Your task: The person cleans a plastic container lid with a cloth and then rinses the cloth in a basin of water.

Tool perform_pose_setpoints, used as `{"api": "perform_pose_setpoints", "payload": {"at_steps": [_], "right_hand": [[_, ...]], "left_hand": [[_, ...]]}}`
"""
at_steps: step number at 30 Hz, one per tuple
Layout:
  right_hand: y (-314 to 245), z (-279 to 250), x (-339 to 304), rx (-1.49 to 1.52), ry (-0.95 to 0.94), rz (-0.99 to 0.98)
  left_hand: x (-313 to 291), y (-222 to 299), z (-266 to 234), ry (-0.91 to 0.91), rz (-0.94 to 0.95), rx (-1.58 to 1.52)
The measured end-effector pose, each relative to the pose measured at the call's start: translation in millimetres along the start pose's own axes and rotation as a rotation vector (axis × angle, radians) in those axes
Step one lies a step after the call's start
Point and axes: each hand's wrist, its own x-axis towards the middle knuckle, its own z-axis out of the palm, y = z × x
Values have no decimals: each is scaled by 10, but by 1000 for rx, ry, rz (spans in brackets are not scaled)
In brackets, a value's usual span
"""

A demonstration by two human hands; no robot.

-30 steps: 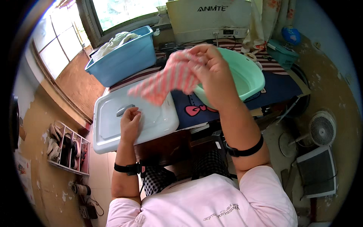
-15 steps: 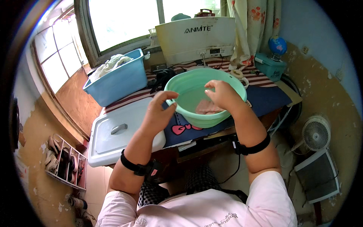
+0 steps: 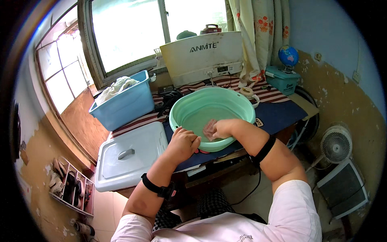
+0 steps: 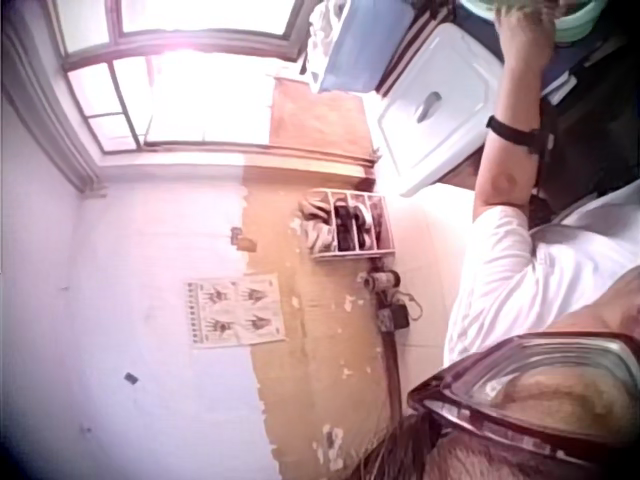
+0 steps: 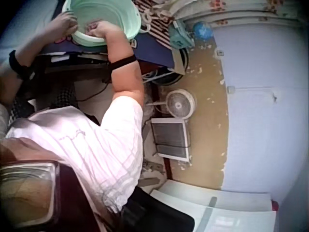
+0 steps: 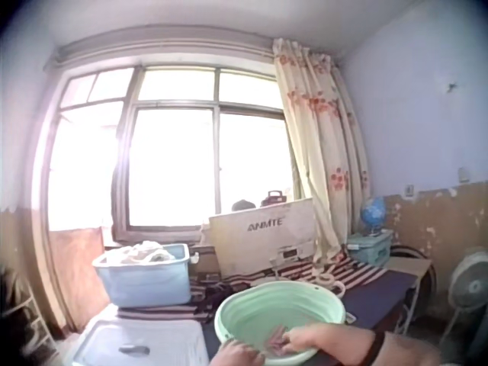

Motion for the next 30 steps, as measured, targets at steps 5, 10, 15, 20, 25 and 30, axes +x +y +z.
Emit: {"api": "perform_pose_setpoints", "payload": {"at_steps": [5, 10, 15, 20, 25, 30], "right_hand": [[-182, 8, 22, -176, -172, 27], [111, -1, 188, -172, -392, -96], [30, -51, 231, -253, -517, -11], [234, 21, 217, 31, -450, -7], [-77, -35, 193, -41, -379, 136], [818, 392, 707, 277, -444, 224]], "left_hand": [[-74, -7, 48, 44, 80, 23], [-90, 17, 113, 81, 113, 14], [-160, -16, 95, 83, 109, 25], [-130, 30, 153, 121, 127, 11], [-170, -12, 38, 73, 102, 18], [119, 35, 49, -63, 125, -19]]}}
